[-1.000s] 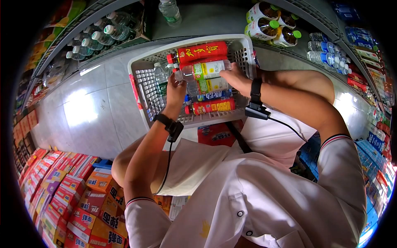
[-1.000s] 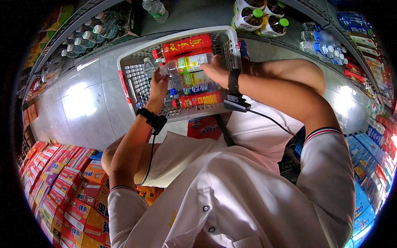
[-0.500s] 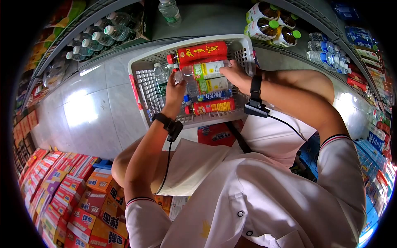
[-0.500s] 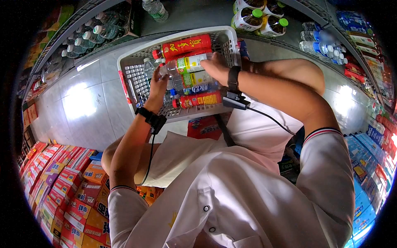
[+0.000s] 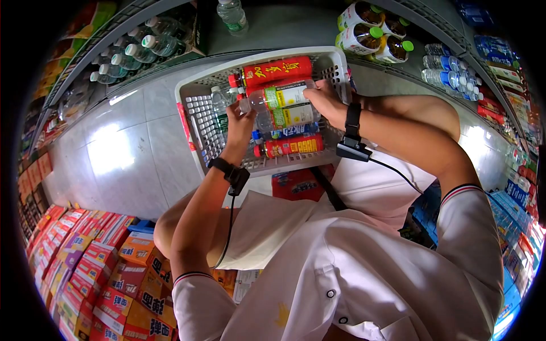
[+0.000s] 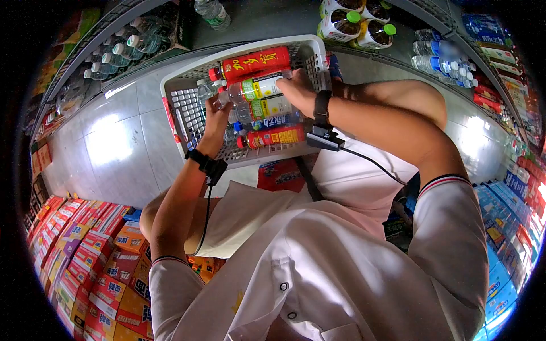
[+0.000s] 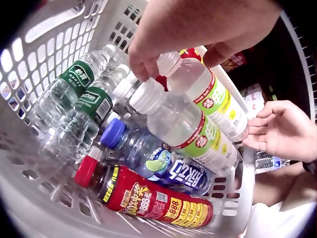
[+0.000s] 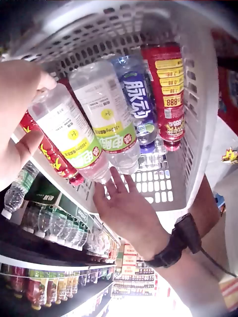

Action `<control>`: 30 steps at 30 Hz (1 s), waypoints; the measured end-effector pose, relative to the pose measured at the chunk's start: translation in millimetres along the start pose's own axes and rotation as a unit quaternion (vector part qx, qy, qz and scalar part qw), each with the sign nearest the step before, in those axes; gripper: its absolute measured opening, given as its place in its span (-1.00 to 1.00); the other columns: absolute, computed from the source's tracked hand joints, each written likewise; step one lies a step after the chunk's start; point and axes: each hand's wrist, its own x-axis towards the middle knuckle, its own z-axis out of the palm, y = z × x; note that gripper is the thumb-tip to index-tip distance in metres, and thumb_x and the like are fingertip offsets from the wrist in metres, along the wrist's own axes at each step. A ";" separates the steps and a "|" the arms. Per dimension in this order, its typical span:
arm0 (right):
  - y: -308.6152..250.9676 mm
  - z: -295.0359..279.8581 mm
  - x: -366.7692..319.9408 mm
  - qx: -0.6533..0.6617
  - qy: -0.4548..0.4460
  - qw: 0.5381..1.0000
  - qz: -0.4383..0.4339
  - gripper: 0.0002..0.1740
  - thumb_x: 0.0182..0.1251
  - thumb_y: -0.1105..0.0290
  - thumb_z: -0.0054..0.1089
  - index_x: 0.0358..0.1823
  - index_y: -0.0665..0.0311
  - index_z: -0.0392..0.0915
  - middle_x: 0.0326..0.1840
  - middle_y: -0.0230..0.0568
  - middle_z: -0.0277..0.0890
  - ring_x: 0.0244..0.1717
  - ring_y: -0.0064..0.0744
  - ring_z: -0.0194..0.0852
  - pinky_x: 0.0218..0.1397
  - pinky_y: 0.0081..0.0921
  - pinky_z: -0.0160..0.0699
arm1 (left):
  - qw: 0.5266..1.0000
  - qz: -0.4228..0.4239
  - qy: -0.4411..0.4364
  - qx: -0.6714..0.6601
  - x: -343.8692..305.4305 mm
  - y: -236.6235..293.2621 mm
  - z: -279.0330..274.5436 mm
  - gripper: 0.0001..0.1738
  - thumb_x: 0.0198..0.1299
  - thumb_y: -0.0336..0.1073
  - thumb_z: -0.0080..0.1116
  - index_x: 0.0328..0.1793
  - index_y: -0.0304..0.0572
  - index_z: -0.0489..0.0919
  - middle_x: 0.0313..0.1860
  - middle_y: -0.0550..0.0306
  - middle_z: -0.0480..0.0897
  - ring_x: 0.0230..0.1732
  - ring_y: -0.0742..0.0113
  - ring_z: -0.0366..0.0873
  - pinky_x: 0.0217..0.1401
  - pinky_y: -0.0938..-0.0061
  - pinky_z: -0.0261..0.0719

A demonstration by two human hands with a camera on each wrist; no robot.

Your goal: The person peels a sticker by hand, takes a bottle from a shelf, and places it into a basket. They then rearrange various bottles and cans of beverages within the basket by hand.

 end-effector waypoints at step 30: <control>35.7 1.0 3.5 -0.038 -0.124 0.988 0.078 -0.51 0.12 0.19 0.04 -0.07 0.48 0.49 -0.11 -0.02 0.53 -0.06 -0.23 0.45 0.00 -0.34 0.37 | 0.990 -0.094 -0.030 0.097 10.3 -43.1 -8.7 -0.50 0.18 -0.20 0.10 0.14 -0.36 0.30 -0.37 0.16 0.52 -0.41 0.37 0.40 -0.34 0.37 0.40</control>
